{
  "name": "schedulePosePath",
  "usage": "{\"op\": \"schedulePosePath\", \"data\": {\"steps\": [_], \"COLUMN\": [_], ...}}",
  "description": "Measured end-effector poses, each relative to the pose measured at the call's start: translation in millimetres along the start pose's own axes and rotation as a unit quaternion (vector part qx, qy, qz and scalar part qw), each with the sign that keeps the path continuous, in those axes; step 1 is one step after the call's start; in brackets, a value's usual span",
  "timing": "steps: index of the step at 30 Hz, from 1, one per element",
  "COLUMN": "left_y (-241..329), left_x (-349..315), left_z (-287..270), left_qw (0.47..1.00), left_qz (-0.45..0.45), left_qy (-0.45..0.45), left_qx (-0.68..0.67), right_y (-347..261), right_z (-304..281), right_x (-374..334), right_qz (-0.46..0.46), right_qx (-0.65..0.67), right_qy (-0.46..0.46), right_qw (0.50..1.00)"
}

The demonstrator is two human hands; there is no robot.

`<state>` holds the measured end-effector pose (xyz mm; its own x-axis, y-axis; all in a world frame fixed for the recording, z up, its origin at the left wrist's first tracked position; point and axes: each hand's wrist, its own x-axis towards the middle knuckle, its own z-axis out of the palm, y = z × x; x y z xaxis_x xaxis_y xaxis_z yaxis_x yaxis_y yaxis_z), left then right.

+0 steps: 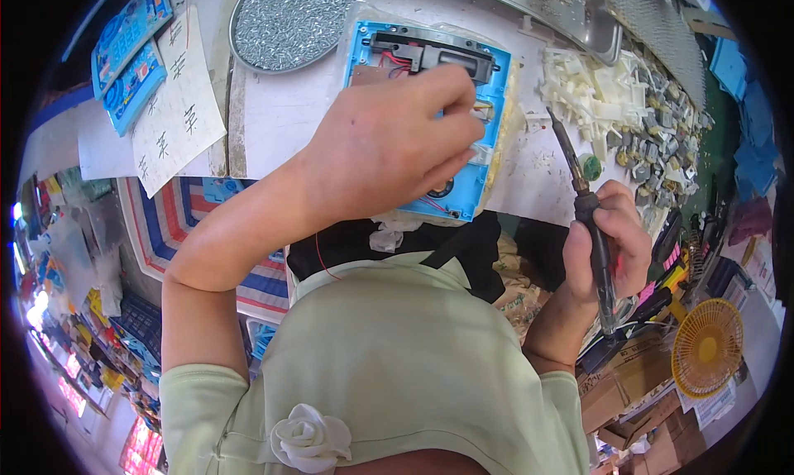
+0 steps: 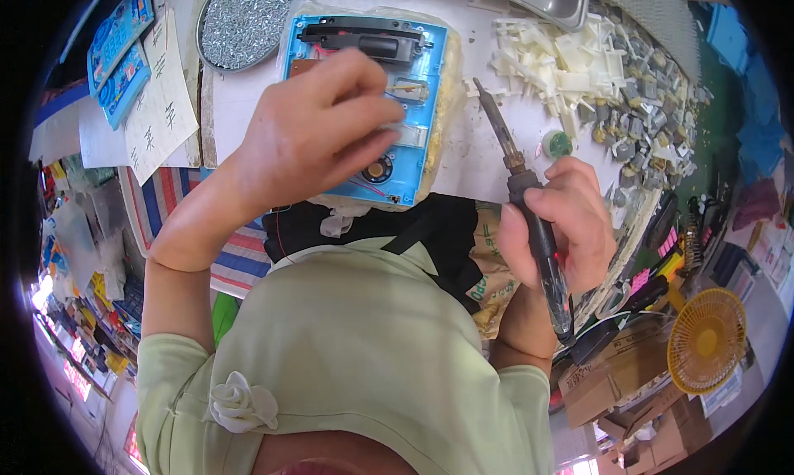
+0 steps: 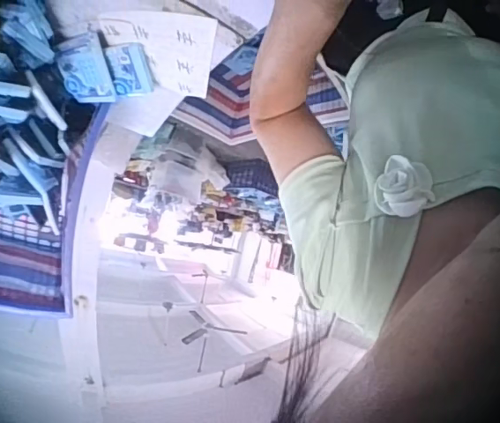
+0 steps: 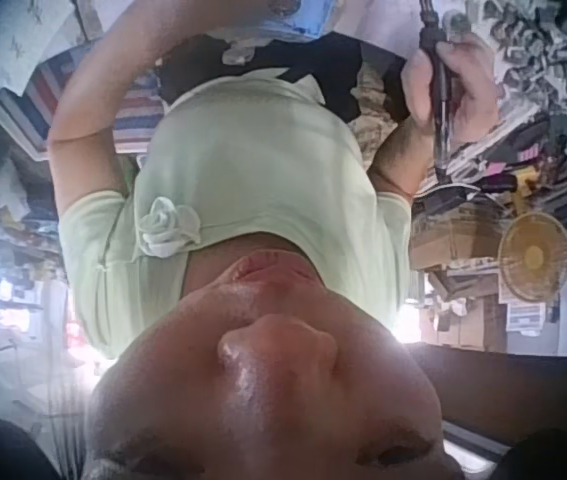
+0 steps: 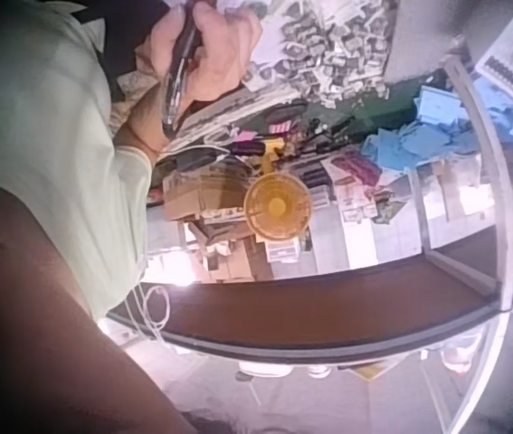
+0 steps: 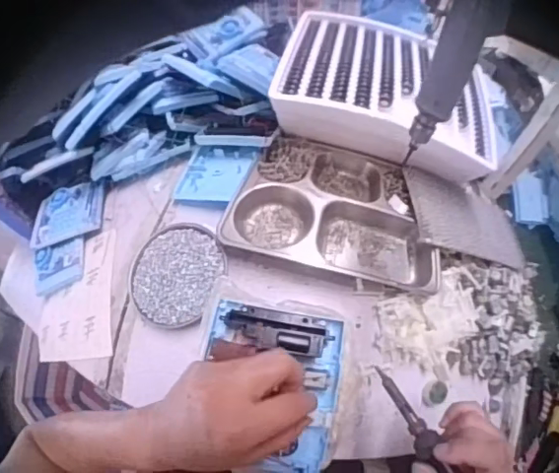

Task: Assembling components of a blue plastic electronic device, including soldering wires and installing small parts.

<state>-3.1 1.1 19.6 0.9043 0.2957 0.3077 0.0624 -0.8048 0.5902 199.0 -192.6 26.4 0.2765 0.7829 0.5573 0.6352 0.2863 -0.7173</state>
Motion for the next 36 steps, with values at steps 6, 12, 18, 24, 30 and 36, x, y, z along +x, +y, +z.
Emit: {"op": "schedulePosePath", "data": {"steps": [6, 12, 18, 24, 30, 36], "left_y": [4, -10, -6, -9, -7, -15], "left_x": [1, -5, -4, -5, -3, -9], "left_z": [9, -3, -9, -7, -9, 1], "left_qw": [0.998, 0.963, 0.904, 0.910, 0.910, 0.982], "left_qz": [-0.027, -0.162, -0.312, -0.290, -0.286, -0.073], "left_qy": [-0.058, -0.067, -0.082, -0.079, -0.072, -0.034], "left_qx": [0.024, -0.206, -0.280, -0.285, -0.291, -0.172], "right_y": [2, 1, -7, 5, 8, -12], "right_z": [-8, 3, 69, 95, 91, 55], "right_x": [-16, -23, 17, 26, 20, 11], "right_qz": [0.002, 0.035, 0.106, 0.114, 0.080, 0.047], "right_qx": [-0.018, 0.083, 0.025, 0.062, 0.026, -0.052], "right_qy": [0.008, 0.082, -0.050, -0.041, -0.032, 0.025], "right_qw": [1.000, 0.993, 0.993, 0.991, 0.996, 0.997]}}
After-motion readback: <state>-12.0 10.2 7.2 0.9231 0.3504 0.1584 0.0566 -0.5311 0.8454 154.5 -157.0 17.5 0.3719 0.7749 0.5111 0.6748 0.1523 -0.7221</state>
